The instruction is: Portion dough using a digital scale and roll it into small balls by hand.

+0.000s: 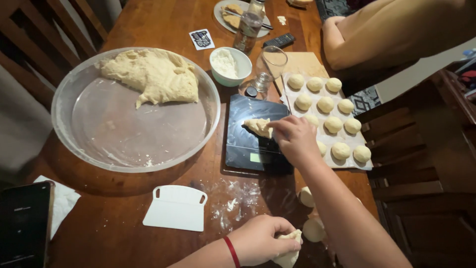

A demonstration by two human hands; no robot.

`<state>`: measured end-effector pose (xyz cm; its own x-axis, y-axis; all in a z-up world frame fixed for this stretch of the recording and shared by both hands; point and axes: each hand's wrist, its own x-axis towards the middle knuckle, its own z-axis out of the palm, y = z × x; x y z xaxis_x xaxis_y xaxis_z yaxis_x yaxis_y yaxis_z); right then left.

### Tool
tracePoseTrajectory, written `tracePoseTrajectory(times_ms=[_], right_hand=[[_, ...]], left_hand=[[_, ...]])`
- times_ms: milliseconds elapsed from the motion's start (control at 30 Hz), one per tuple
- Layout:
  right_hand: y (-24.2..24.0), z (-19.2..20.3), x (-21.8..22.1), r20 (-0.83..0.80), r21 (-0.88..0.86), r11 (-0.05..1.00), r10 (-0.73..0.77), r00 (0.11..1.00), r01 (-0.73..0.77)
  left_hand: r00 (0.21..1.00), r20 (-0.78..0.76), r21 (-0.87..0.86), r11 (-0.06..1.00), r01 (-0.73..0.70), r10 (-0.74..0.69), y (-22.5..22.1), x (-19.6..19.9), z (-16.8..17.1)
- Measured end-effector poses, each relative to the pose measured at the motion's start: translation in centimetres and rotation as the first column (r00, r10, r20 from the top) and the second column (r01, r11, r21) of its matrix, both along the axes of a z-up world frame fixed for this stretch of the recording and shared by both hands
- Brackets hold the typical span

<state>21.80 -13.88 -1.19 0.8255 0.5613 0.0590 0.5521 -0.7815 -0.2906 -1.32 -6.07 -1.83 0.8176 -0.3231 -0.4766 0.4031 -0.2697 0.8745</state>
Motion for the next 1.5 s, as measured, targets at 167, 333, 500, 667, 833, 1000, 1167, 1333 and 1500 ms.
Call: tracePoseTrajectory(times_ms=[167, 333, 500, 667, 833, 1000, 1167, 1333, 1500], right_hand=[[-2.8, -0.7, 0.9, 0.042, 0.19, 0.982, 0.011, 0.999, -0.019], [-4.5, 1.8, -0.3, -0.075, 0.193, 0.973, -0.111, 0.991, 0.124], [-6.7, 0.9, 0.8, -0.135, 0.219, 0.954, -0.176, 0.975, 0.203], [-6.5, 1.7, 0.3, -0.183, 0.172, 0.955, -0.211, 0.96, 0.243], [-5.0, 2.3, -0.2, -0.234, 0.158, 0.961, -0.188, 0.954, 0.228], [-4.7, -1.9, 2.1, 0.117, 0.231, 0.96, 0.137, 0.984, -0.161], [-3.0, -2.6, 2.2, 0.262, 0.242, 0.907, 0.282, 0.923, -0.346], [-0.5, -2.0, 1.7, 0.286, 0.232, 0.864, 0.378, 0.881, -0.446], [1.9, -2.4, 1.9, 0.066, 0.038, 0.947, 0.317, 0.946, -0.32]], left_hand=[[1.0, -0.02, -0.025, 1.0, -0.006, 0.005, -0.5, -0.2, -0.5], [0.999, -0.027, -0.071, 0.997, 0.02, -0.022, -0.4, 0.0, -0.7], [0.998, -0.062, -0.062, 0.998, 0.031, -0.034, -0.2, 0.0, -0.3], [0.997, -0.082, -0.072, 0.997, -0.006, 0.0, -0.6, 0.1, -1.6], [0.999, -0.053, -0.066, 0.998, -0.006, 0.002, -0.7, 0.2, -2.2], [0.996, -0.083, -0.056, 0.998, 0.015, -0.02, -1.0, 0.0, -2.0], [0.987, -0.144, -0.051, 0.997, 0.064, -0.071, -0.1, 0.1, 1.8], [0.977, -0.176, -0.115, 0.988, 0.103, -0.122, 0.1, 0.1, 1.4], [0.982, -0.057, -0.048, 0.983, 0.175, -0.178, -0.8, 0.0, -1.1]])
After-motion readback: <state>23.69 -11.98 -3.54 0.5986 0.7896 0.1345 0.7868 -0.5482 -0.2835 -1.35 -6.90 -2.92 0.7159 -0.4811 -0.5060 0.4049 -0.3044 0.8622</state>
